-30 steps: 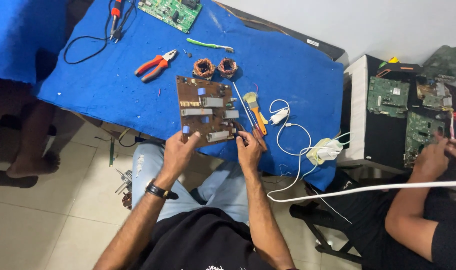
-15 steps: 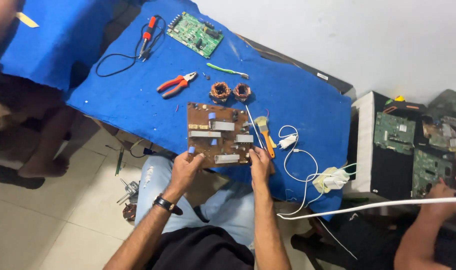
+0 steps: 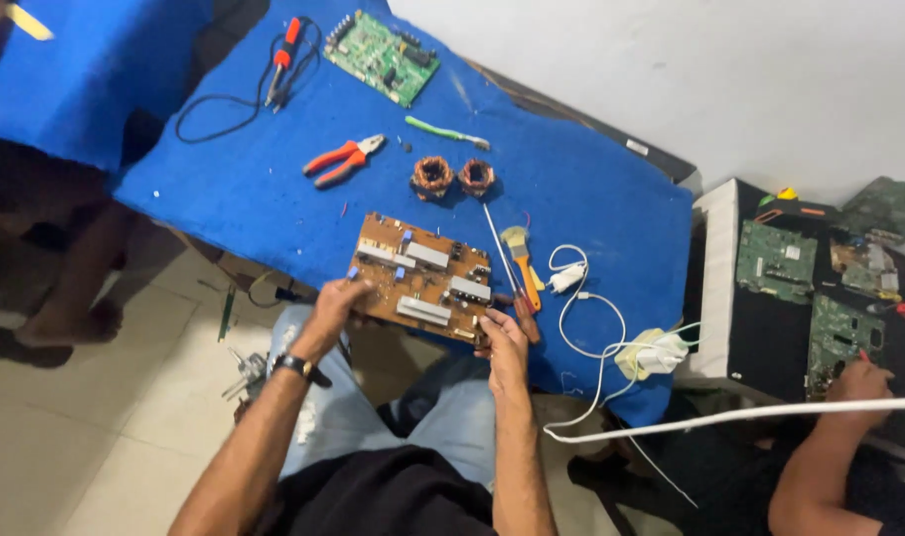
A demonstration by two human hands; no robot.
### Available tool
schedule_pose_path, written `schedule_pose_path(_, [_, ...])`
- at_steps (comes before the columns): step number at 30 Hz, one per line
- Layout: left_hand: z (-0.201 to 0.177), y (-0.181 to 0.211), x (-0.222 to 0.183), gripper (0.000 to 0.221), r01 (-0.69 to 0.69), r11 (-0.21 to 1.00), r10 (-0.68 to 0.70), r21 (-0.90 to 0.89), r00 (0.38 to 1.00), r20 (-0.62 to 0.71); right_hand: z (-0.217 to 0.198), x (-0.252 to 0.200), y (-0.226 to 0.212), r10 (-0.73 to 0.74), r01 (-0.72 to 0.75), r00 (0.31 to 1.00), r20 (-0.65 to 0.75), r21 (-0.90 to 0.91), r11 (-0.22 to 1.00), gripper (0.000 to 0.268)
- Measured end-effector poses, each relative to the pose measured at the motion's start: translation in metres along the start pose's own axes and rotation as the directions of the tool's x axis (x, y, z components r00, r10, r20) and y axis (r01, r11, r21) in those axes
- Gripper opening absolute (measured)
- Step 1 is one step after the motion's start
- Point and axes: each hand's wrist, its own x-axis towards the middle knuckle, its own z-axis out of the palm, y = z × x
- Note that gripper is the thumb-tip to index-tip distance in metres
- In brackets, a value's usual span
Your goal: Using a small screwdriver to scrape the surface coating or residue off a printed circuit board.
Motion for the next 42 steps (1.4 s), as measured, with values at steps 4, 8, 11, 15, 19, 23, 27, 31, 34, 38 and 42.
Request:
schedule_pose_path(4, [-0.006, 0.028, -0.001, 0.038, 0.022, 0.995, -0.027, 0.100, 0.999, 0.046, 0.005, -0.029, 0.006, 0.041, -0.041, 0.999, 0.025, 0.008, 0.999, 0.040])
schedule_pose_path(8, [-0.002, 0.076, 0.001, 0.055, -0.036, 0.639, 0.054, 0.769, 0.999, 0.002, 0.019, -0.046, 0.000, 0.054, -0.057, 0.997, 0.048, 0.054, 0.997, 0.048])
schedule_pose_path(11, [0.010, 0.080, -0.004, 0.058, -0.069, 0.445, 0.205, 0.893, 0.978, -0.026, 0.031, -0.064, -0.006, 0.070, -0.077, 0.994, 0.080, 0.088, 0.993, 0.053])
schedule_pose_path(15, [0.010, 0.043, 0.026, 0.050, -0.103, 0.400, 0.438, 0.911, 0.894, -0.091, 0.039, -0.074, -0.008, 0.053, -0.069, 0.992, 0.115, 0.139, 0.988, 0.061])
schedule_pose_path(19, [0.008, 0.038, 0.032, 0.037, -0.264, 0.299, 0.648, 0.917, 0.761, 0.008, 0.037, -0.077, -0.012, 0.038, -0.052, 0.993, 0.116, 0.114, 0.992, 0.059])
schedule_pose_path(23, [0.013, 0.027, 0.043, 0.031, -0.244, 0.145, 0.747, 0.959, 0.663, 0.056, 0.033, -0.090, -0.023, 0.062, -0.072, 0.992, 0.113, 0.089, 0.993, 0.060])
schedule_pose_path(27, [0.026, 0.030, 0.054, 0.027, -0.264, 0.066, 0.776, 0.962, 0.620, 0.117, 0.026, -0.081, -0.012, 0.053, -0.048, 0.985, 0.162, -0.037, 0.998, 0.063])
schedule_pose_path(31, [0.044, 0.019, 0.060, 0.047, -0.217, 0.115, 0.744, 0.969, 0.665, 0.061, 0.020, -0.086, -0.041, 0.085, -0.023, 0.970, 0.230, -0.261, 0.965, 0.057])
schedule_pose_path(34, [0.051, 0.020, 0.053, 0.050, -0.204, 0.095, 0.751, 0.974, 0.657, 0.064, 0.006, -0.083, -0.062, 0.026, 0.083, 0.975, 0.222, -0.469, 0.879, 0.055])
schedule_pose_path(38, [0.051, 0.016, 0.060, 0.049, -0.186, 0.069, 0.768, 0.980, 0.637, 0.066, -0.011, -0.059, -0.083, -0.453, 0.283, 0.891, -0.017, -0.760, 0.585, 0.034])
schedule_pose_path(42, [0.049, 0.014, 0.063, 0.047, -0.177, 0.077, 0.773, 0.981, 0.632, 0.053, -0.029, -0.018, -0.070, -0.638, 0.261, 0.770, -0.036, -0.893, 0.366, 0.032])
